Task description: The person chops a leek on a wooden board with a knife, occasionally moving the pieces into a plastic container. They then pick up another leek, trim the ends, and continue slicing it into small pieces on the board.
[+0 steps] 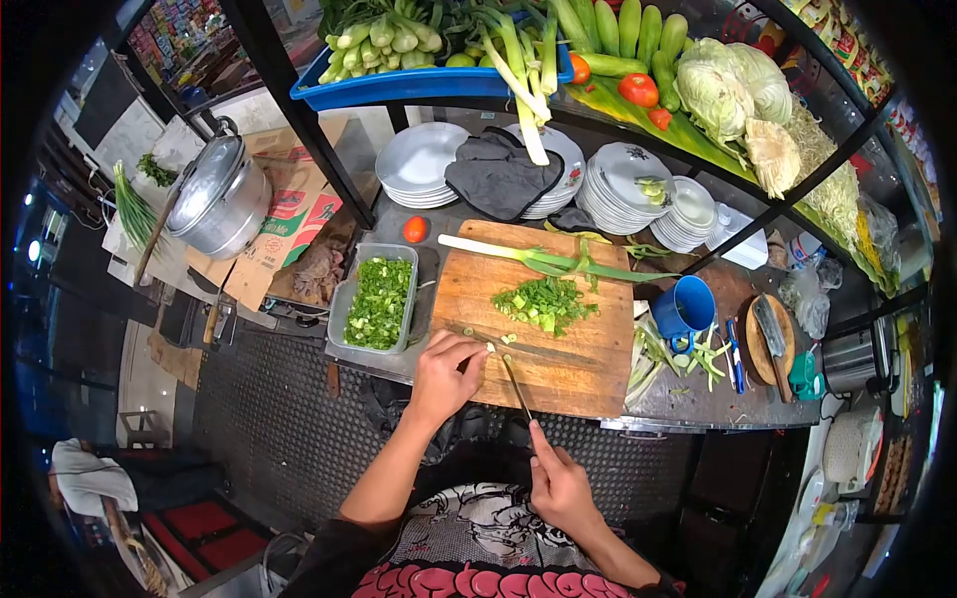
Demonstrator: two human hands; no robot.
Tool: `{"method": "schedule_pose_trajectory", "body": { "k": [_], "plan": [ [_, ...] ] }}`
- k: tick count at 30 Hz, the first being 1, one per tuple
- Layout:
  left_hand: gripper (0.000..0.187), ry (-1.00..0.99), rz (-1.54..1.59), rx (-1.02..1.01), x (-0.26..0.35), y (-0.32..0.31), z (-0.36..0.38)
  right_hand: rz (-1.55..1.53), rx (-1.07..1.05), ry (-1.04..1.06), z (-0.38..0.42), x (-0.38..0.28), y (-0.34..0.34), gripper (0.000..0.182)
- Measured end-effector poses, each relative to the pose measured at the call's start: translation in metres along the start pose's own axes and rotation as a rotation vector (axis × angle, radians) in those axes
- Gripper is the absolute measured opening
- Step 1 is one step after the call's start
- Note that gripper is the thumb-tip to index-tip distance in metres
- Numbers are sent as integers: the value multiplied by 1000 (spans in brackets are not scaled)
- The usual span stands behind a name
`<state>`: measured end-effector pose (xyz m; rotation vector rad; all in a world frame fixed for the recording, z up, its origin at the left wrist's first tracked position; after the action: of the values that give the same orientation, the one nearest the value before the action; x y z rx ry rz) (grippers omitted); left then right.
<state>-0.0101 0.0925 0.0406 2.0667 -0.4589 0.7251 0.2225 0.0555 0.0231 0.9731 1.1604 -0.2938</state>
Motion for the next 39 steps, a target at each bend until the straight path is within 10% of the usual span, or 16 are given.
{"method": "schedule_pose_trajectory", "body": {
  "k": [39],
  "plan": [
    [7,-6,-14,27,-1,2,1,161,-61,-33,-65,-22,-23,71]
  ]
}}
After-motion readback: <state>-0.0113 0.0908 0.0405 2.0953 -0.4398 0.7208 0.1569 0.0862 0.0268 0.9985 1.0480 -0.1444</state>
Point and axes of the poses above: each hand's wrist, its own z-axis away from the middle knuckle, its own y-axis out of the back of the hand, x = y × z, the point moved 10 cm from there along -z, towards the middle knuckle, and after that the axes turned 6 degrees about -z, right-handed, at the moved point
